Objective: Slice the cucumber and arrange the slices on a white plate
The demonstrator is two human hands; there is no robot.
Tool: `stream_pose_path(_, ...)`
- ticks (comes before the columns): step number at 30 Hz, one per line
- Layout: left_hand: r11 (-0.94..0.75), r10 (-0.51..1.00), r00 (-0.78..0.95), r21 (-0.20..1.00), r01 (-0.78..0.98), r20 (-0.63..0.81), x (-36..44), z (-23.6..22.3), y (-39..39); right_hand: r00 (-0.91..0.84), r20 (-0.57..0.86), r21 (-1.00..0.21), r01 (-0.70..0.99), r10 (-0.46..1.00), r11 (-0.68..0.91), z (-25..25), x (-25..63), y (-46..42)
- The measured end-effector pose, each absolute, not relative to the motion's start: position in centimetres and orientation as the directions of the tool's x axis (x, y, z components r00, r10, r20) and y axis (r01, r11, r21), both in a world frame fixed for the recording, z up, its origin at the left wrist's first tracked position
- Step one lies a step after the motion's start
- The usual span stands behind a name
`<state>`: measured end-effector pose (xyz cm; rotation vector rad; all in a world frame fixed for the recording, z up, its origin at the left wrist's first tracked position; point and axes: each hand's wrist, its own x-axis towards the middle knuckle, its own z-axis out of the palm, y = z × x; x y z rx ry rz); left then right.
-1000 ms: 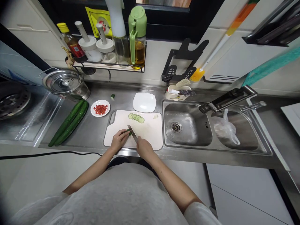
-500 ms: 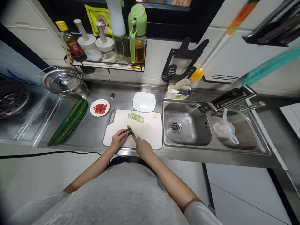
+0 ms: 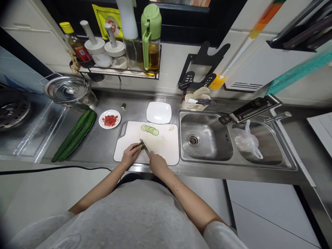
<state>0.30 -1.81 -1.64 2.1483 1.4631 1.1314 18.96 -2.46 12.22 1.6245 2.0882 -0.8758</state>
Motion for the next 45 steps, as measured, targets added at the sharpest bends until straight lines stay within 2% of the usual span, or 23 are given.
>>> stream_pose_path(15, -0.454, 0.871, 0.168, 0.625, 0.636, 0.461, 0.4, -2.1, -2.0, -0.277, -0.608, -0.239, 0.958, 0.744, 0.161, 11.9, 18.4, -2.5)
stream_pose_path(22, -0.437, 0.873, 0.132, 0.631, 0.641, 0.470, 0.6, -2.5, -2.1, -0.288, -0.588, -0.273, 0.950, 0.756, 0.150, 11.3, 18.4, -2.6)
stream_pose_path(45, -0.418, 0.877, 0.101, 0.643, 0.642, 0.470, 0.7, -2.6, -2.0, -0.284, -0.635, -0.226, 0.957, 0.719, 0.180, 11.7, 17.5, -2.2)
